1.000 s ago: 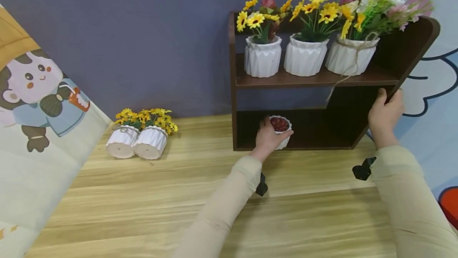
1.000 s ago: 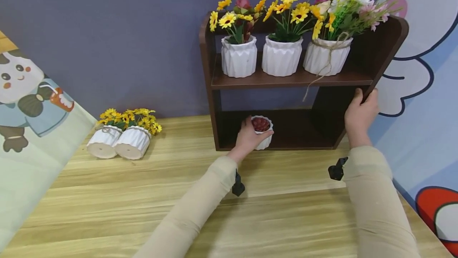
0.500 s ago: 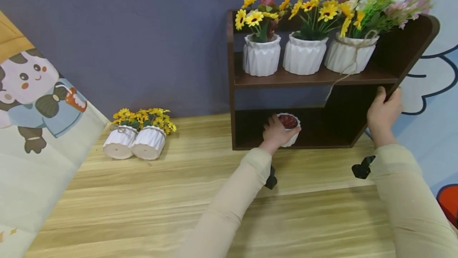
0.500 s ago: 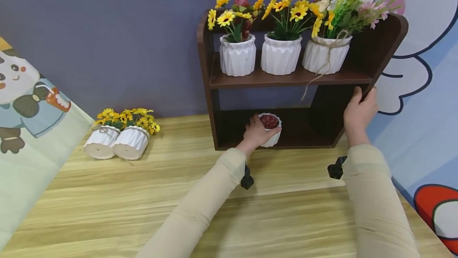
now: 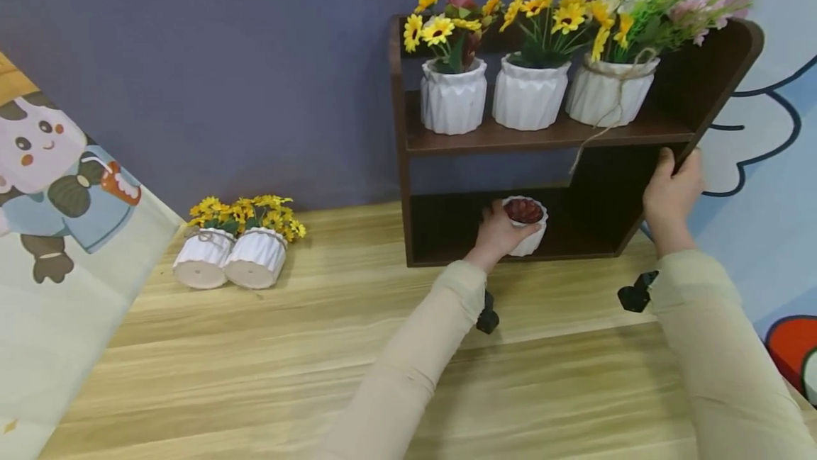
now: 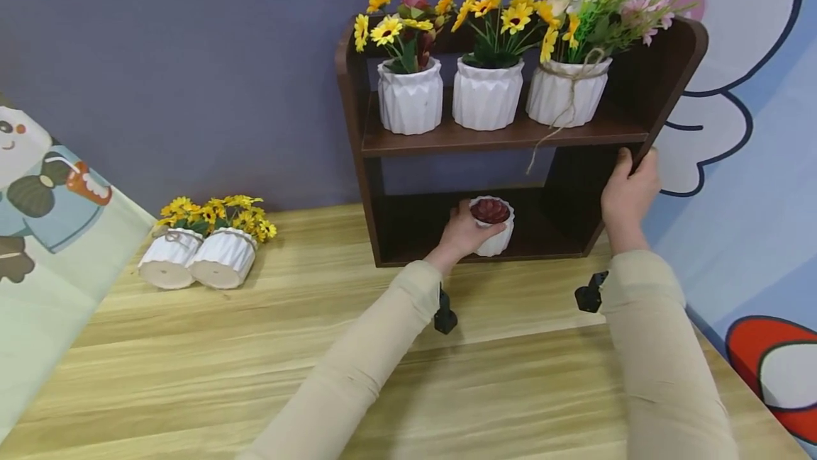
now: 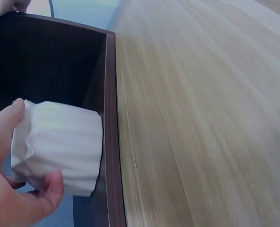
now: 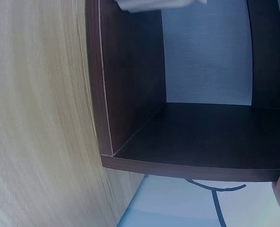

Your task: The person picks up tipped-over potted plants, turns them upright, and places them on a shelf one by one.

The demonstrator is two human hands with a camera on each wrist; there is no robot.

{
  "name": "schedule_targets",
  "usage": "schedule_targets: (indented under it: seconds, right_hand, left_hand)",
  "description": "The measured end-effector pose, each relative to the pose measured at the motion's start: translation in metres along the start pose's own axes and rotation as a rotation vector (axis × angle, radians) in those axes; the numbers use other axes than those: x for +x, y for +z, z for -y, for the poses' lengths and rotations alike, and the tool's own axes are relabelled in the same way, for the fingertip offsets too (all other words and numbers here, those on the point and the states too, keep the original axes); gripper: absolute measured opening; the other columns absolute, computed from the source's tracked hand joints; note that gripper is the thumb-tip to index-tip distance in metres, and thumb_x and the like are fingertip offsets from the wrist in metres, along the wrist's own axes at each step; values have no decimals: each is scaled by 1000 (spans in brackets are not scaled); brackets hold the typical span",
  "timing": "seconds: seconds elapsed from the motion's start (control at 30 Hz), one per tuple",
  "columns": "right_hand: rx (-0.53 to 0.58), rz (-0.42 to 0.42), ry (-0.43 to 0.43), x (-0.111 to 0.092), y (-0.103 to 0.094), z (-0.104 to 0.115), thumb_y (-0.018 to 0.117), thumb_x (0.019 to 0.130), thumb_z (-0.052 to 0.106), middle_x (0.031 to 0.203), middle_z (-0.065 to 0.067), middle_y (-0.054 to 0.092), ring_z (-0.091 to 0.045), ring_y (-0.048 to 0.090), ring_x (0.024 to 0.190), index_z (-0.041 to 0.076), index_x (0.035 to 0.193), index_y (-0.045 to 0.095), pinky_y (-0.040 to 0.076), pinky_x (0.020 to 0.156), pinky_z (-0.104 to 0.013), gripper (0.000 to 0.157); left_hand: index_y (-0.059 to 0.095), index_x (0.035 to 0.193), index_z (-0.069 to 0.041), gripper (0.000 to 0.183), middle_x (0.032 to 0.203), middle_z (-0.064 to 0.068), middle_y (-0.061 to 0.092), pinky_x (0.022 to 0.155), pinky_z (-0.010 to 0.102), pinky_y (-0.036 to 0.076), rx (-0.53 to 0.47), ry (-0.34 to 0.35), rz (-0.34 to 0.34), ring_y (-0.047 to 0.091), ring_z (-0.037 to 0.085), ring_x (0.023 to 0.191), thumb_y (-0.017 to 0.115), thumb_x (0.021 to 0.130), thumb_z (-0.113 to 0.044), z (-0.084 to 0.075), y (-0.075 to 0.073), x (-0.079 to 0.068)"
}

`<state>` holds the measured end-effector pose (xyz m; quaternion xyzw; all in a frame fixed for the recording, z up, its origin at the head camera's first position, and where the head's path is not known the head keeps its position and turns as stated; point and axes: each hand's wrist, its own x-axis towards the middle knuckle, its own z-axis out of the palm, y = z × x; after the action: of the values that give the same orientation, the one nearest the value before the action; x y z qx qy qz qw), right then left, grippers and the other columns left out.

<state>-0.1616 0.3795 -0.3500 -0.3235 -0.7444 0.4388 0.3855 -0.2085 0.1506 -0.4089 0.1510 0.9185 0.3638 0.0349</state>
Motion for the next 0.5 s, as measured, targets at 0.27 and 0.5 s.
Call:
schedule_targets:
  seconds: [0.27,0.5]
  right_hand:
    - [-31,9,3,-1,-2,2,34,94,47,117,2,51,-11,44,106,26,118,48,34,90,-30,35]
    - [-41,-5,-16,-3,-3,3,33,95,46,118,-5,50,-17,44,105,22,116,47,34,89,-34,36]
  left_hand:
    - [48,117,-4,62,114,11,53,82,28,48,-97,46,-54,55,24,103,71,75,-42,-8,8,4]
    - [50,118,-6,52,114,9,55,81,27,49,-140,21,-36,55,22,104,68,80,-37,-17,17,5]
